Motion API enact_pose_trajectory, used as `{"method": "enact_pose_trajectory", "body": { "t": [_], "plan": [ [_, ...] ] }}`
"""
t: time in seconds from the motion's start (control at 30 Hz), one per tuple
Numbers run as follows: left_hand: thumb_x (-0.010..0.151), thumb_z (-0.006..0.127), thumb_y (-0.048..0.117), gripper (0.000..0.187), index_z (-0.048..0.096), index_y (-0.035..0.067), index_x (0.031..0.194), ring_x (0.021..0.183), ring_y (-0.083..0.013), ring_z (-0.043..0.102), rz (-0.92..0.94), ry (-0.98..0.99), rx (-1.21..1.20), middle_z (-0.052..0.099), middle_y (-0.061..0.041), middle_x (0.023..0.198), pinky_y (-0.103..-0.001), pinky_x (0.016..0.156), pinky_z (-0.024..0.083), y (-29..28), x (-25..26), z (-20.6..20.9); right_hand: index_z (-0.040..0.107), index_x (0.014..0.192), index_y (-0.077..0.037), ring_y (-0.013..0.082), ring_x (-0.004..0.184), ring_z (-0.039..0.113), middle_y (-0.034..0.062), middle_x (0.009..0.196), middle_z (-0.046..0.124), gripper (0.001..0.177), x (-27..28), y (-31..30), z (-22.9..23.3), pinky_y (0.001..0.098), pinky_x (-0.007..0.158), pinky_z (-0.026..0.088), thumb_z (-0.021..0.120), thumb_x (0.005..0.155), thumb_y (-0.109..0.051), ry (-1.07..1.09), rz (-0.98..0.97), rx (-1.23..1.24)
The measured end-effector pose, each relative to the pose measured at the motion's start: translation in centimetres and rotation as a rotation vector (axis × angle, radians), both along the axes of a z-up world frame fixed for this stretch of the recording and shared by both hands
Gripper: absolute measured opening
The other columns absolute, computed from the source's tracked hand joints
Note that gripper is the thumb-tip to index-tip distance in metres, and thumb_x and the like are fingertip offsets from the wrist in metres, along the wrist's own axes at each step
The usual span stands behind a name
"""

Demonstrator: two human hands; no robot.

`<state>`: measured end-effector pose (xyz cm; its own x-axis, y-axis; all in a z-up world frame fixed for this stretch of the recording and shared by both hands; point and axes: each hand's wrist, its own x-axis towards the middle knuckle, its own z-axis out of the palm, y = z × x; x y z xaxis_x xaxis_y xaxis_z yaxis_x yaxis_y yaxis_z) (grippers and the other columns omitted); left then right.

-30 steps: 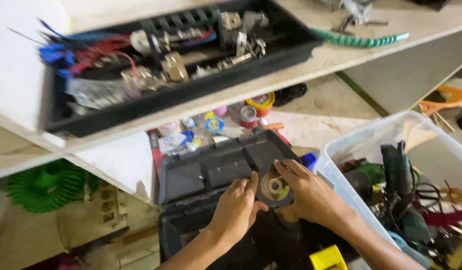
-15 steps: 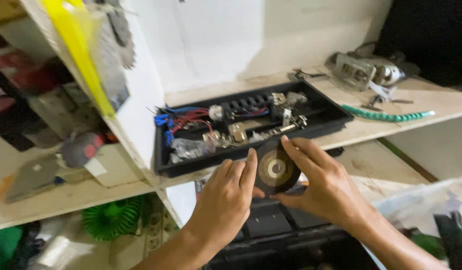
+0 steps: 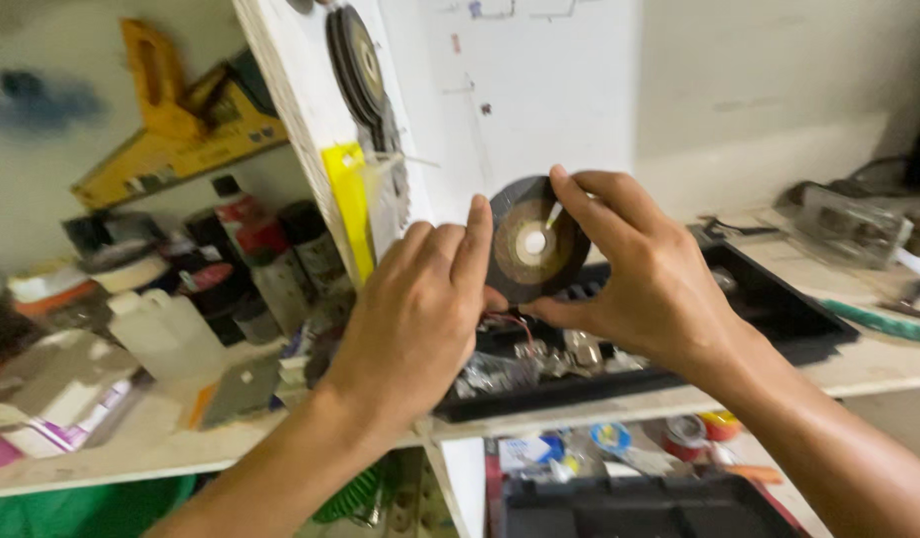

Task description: The person opens a black toolbox on the floor and takes out circular cutting discs, saw blades and small hardware parts one at a time. They stack the discs and blades on a white shelf and arrange the small metal parts in a tray on the shelf above.

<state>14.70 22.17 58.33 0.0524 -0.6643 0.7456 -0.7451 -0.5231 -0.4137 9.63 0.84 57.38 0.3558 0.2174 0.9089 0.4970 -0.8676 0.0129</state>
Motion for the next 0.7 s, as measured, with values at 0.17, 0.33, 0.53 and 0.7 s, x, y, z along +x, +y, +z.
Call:
{"method": "enact_pose_trajectory", "body": {
  "t": [0.17, 0.33, 0.53, 0.7],
  "plan": [
    [0.091, 0.075, 0.025, 0.062, 0.057, -0.011, 0.138, 0.096, -0.0260, 0.066, 0.167, -0.335, 0.047, 0.072, -0.018, 0.103, -0.033, 0.087, 0.058, 1.0, 2.3, 5.8, 0.053, 0.146, 0.001, 0.0283, 0.107, 0.068, 0.0176, 0.143, 0.058, 0.098, 4.8, 0.5, 3.8, 0.0349, 0.085, 0.060, 0.099, 0.063, -0.022, -0.080, 0.133, 0.083],
    [0.077, 0.083, 0.035, 0.067, 0.068, -0.007, 0.127, 0.099, -0.0259, 0.062, 0.245, -0.503, 0.088, 0.073, -0.015, 0.103, -0.035, 0.083, 0.054, 1.2, 4.5, 12.5, 0.051, 0.149, 0.000, 0.0298, 0.122, 0.066, 0.0188, 0.151, 0.054, 0.097, 11.2, -0.1, 7.7, 0.0342, 0.092, 0.061, 0.101, 0.069, -0.025, -0.253, 0.273, 0.062],
    [0.073, 0.083, 0.037, 0.047, 0.080, 0.004, 0.106, 0.114, -0.0261, 0.057, 0.446, -0.614, 0.232, 0.073, -0.008, 0.106, -0.043, 0.098, 0.041, 0.4, 6.5, 16.1, 0.051, 0.148, -0.002, 0.0224, 0.115, 0.073, 0.0136, 0.137, 0.068, 0.097, 19.0, 0.9, 10.0, 0.0337, 0.097, 0.062, 0.098, 0.067, -0.028, -0.047, 0.499, 0.243],
    [0.083, 0.073, 0.023, 0.013, 0.083, 0.017, 0.088, 0.122, -0.0217, 0.058, 0.659, -0.730, 0.395, 0.074, -0.001, 0.105, -0.050, 0.110, 0.032, -0.2, 8.6, 16.5, 0.050, 0.146, 0.001, 0.0241, 0.117, 0.072, 0.0140, 0.134, 0.069, 0.097, 24.1, 2.5, 10.1, 0.0347, 0.098, 0.062, 0.095, 0.065, -0.030, 0.147, 0.690, 0.380]
  ]
}}
